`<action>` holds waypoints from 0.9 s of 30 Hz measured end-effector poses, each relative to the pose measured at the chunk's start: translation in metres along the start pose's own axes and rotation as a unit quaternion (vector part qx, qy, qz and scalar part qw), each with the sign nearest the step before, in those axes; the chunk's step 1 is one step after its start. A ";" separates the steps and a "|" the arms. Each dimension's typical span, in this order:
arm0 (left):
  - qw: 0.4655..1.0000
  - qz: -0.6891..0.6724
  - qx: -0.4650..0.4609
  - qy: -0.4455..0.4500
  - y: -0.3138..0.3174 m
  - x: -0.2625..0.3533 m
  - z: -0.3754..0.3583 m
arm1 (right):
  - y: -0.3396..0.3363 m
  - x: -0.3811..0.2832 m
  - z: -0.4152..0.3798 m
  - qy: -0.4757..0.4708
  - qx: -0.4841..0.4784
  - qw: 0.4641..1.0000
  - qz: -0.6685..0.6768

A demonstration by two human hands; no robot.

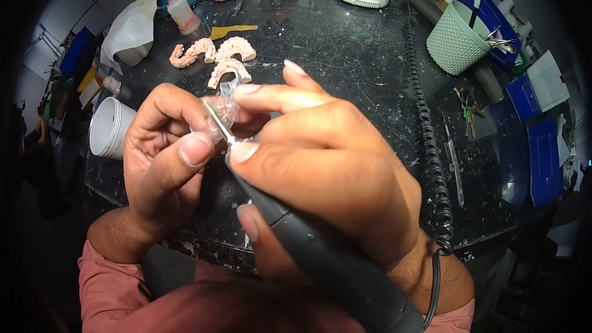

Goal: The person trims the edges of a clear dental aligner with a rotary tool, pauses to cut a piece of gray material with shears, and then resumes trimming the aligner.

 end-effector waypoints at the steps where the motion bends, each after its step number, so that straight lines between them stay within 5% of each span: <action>1: 1.000 -0.001 -0.008 -0.018 0.000 -0.001 0.000 | 0.000 0.002 -0.002 -0.002 0.008 1.000 0.012; 27: 0.994 0.048 -0.038 -0.093 -0.002 -0.005 -0.001 | -0.002 0.000 -0.002 -0.024 0.029 0.999 -0.018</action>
Point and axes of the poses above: each hand's wrist, its own z-axis towards the middle knuckle, its own y-axis out of the palm, x = y × z, the point moved 6 cm from there along z, towards the middle knuckle, and after that the axes turned 13 degrees about y, right-handed, at the moved point
